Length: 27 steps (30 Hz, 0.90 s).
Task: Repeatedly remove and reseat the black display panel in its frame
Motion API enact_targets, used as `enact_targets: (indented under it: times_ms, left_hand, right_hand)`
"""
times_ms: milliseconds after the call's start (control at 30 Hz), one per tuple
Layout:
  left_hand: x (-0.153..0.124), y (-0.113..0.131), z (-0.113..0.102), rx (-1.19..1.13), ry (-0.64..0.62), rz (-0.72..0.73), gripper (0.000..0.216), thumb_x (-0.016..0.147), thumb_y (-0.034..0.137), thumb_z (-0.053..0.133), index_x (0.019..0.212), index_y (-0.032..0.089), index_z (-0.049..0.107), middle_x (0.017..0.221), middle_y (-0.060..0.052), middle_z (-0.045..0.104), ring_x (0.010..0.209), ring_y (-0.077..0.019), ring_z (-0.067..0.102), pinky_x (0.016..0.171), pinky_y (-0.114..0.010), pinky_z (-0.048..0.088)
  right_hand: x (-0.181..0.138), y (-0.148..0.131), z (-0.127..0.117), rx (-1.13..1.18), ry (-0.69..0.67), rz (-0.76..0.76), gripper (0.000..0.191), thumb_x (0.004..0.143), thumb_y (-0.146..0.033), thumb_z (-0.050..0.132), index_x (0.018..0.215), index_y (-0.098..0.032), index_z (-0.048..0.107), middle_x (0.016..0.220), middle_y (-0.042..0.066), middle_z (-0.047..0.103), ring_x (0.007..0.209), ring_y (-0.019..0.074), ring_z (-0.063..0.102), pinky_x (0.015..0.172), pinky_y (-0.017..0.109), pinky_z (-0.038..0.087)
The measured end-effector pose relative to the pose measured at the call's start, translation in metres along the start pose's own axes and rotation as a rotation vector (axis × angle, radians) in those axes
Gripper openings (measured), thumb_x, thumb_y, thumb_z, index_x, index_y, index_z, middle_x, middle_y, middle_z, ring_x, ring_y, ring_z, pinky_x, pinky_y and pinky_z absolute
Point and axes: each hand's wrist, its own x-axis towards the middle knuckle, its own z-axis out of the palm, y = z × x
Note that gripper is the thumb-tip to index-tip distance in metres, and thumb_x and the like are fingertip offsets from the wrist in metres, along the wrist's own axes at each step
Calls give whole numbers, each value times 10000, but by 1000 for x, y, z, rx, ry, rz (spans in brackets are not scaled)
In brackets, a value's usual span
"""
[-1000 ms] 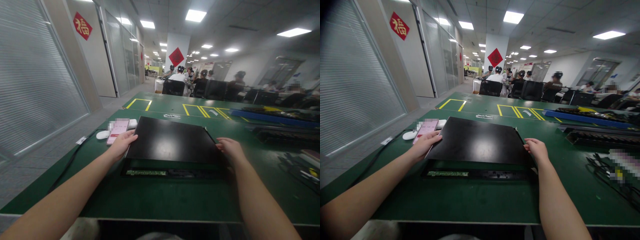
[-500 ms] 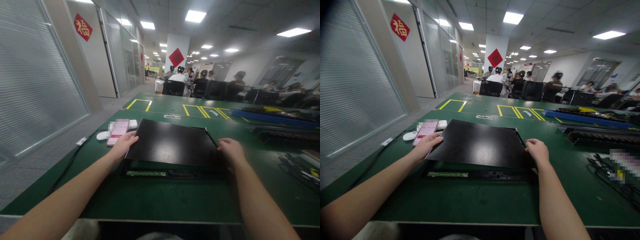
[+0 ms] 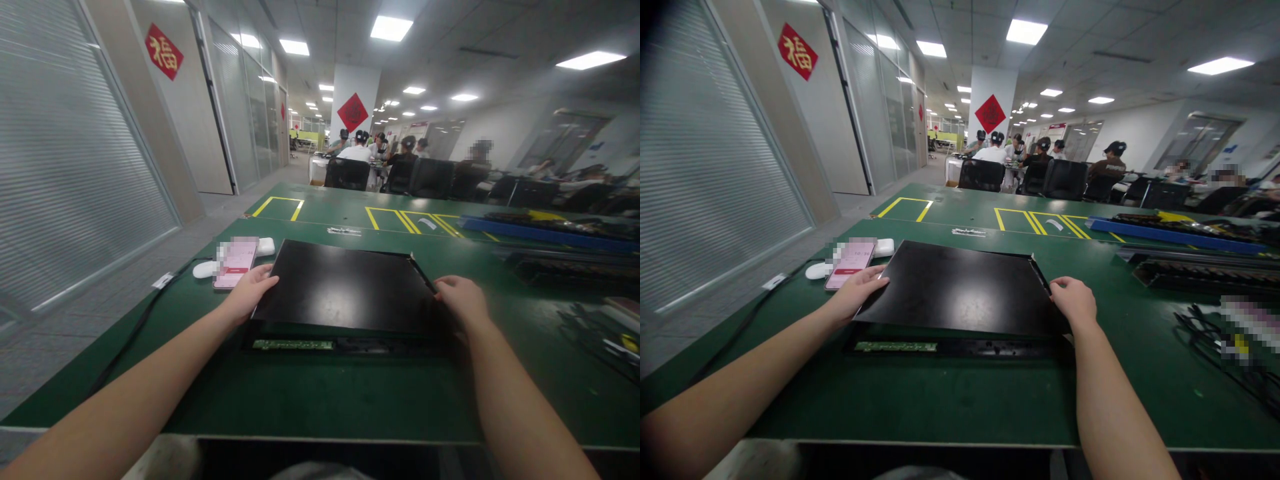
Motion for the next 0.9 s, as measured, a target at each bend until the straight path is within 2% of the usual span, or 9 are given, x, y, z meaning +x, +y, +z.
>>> enact_targets:
  times_ms: [200,367,667,900]
  left_hand:
    - [0,-2,-1,31,-34,-1,368,720,125,757,1072,171,660,939,-90,793,896,-260,754,695,-307,594]
    - [0,-4,0,79,-45,-3,397,731,142,742,1117,167,651,886,-83,789,864,-267,754,646,-305,580]
    - [3,-8,-1,129,-70,34,371,732,140,732,1094,160,655,1016,-94,774,954,-256,739,745,-318,582]
    - [1,-2,1,179,-42,26,342,724,124,733,1061,157,676,968,-92,779,972,-274,734,746,-323,580]
  right_hand:
    - [-2,-2,-1,-26,3,-13,278,734,-330,567,892,-235,774,751,76,748,758,258,684,621,324,473]
    - [-2,-1,1,-70,26,-21,272,747,-349,578,897,-239,776,770,82,748,775,264,691,648,330,484]
    - [1,3,7,-147,63,-71,278,764,-358,586,926,-254,786,781,101,732,825,275,691,718,342,502]
    - [0,3,7,-133,69,-69,267,766,-369,590,908,-257,787,786,97,733,806,270,686,707,341,500]
